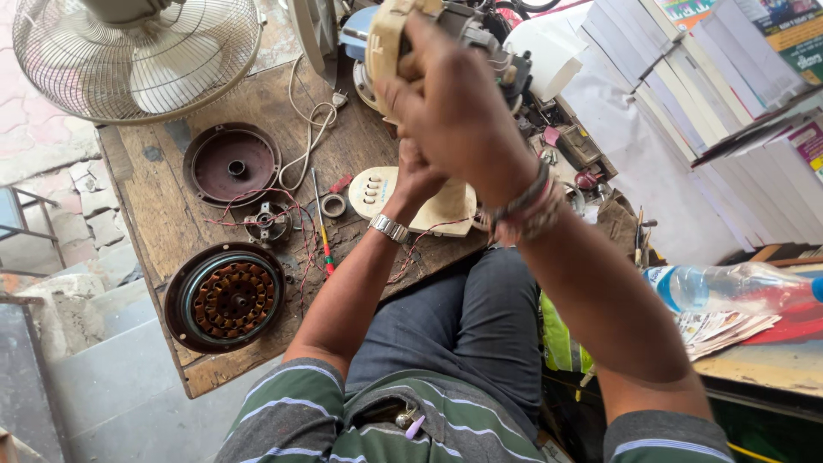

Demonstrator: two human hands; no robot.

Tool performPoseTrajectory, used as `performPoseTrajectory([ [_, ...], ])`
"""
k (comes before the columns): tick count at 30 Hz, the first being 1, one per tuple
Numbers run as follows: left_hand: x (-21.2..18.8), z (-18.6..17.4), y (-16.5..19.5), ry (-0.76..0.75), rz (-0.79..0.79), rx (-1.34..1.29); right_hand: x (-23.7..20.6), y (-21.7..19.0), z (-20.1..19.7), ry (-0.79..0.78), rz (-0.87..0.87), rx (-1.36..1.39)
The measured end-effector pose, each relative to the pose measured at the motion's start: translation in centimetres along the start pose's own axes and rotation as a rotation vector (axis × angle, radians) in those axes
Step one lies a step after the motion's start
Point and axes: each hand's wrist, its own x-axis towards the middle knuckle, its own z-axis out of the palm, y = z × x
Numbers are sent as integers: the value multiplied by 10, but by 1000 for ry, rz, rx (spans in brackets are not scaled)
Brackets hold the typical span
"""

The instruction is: The person sits on the floor and works on a disassembled pedestal fan. They attach the fan motor to the stand, then use a screwdriver to tighten screws on the base of the stand.

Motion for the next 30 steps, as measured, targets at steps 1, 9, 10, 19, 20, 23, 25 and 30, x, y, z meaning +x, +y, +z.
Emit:
performPoseTrajectory([
  [1, -1, 1, -2, 37, 23, -177, -12, -3, 0, 63, -110, 4],
  [9, -1, 6, 29, 107, -86, 72, -156, 44, 16, 521, -282, -119],
  [10, -2, 8, 35, 116, -3, 48, -167, 61, 24, 520, -154, -60],
  [19, 4, 6, 50, 79, 118, -411, -232, 163, 50, 426, 100, 16],
  [20, 4, 2, 52, 84, 66, -440, -232, 167, 48, 390, 84, -12],
  [23, 7, -12, 60, 18, 24, -711, -222, 169, 50, 262, -14, -181],
  [25, 7, -27, 64, -65, 41, -777, -220, 165, 58, 209, -45, -327],
  [30, 13, -59, 55, -133, -17, -1005, -210, 151, 77, 98, 6, -442],
])
